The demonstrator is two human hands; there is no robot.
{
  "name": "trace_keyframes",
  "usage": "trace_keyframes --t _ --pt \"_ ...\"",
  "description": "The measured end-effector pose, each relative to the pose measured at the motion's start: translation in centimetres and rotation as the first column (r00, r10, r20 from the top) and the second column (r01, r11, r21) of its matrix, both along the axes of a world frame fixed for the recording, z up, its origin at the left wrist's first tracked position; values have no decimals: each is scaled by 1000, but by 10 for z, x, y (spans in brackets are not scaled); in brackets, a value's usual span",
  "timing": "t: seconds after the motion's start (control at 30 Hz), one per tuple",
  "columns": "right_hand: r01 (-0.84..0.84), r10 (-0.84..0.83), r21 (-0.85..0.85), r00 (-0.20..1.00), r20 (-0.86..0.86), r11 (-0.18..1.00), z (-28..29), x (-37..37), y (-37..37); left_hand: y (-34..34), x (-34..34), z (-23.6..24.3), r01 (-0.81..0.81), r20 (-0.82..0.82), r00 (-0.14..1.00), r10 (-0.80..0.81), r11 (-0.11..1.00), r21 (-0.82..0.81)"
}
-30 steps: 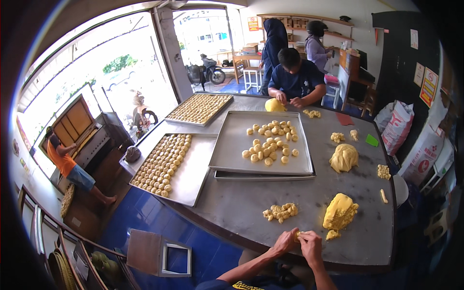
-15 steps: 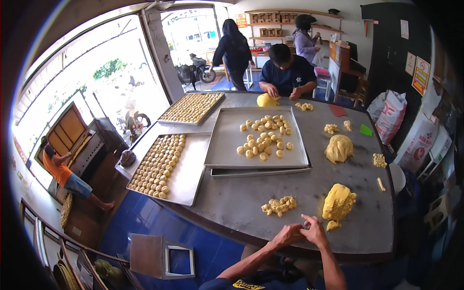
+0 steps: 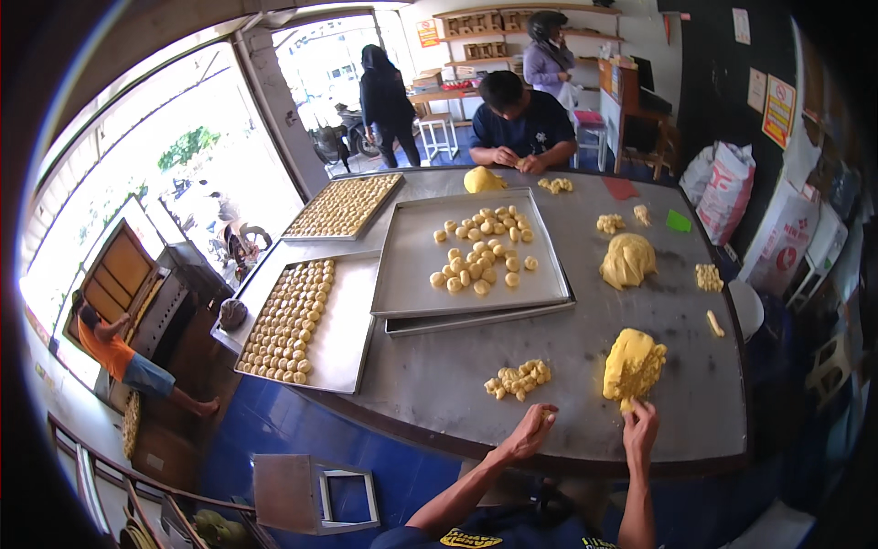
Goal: The person shapes pastries by separating portions of dough and filling, wrapping the dough around the filling by hand, and rolling them into balls on the table.
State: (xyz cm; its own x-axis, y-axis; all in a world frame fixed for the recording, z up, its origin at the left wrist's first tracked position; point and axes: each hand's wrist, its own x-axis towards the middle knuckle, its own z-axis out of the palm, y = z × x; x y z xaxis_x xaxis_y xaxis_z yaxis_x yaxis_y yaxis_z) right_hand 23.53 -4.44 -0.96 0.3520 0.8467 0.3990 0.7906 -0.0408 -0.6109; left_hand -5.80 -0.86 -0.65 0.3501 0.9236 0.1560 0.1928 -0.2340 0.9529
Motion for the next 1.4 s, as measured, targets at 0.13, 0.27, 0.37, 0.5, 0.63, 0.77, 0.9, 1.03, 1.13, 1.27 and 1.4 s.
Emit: trace_keyframes --t 0.13,0.27,0.37,0.5,0.63,0.77,0.9,1.03,1.13,1.27,1.4 --pt "47 -67 -98 974 -218 994 11 12 13 0 7 -5 229 -123 968 -216 968 98" --pt "-13 -21 -127 965 -261 992 30 -6 2 -3 1 16 187 -411 912 -3 894 406" --pt "-41 34 -67 994 -100 997 10 0 -14 0 -6 15 16 -356 931 75 969 247" --pt "-41 51 -100 993 102 994 13 -14 -29 -6 -7 9 4 -362 916 173 899 438" --pt "-80 73 51 990 120 996 14 -12 -18 37 12 43 -22 -485 859 165 958 287" --pt "-52 54 -44 998 34 998 8 -11 8 55 39 15 -7 -578 681 450 794 608" --pt "-19 3 -89 986 -167 996 8 2 8 54 24 9 -37 -490 814 312 869 493" --pt "-6 -1 -60 993 -116 998 15 8 -7 2 -14 12 126 -562 808 176 881 457" --pt "-36 37 -105 999 2 994 7 5 -7 -1 -36 43 158 -538 842 -41 972 172" --pt "-20 26 -65 995 95 998 20 -3 -11 43 -45 84 -413 -17 881 473 785 462" --pt "-81 96 -90 978 185 993 13 -6 -15 62 -91 28 -242 -465 727 504 823 514"
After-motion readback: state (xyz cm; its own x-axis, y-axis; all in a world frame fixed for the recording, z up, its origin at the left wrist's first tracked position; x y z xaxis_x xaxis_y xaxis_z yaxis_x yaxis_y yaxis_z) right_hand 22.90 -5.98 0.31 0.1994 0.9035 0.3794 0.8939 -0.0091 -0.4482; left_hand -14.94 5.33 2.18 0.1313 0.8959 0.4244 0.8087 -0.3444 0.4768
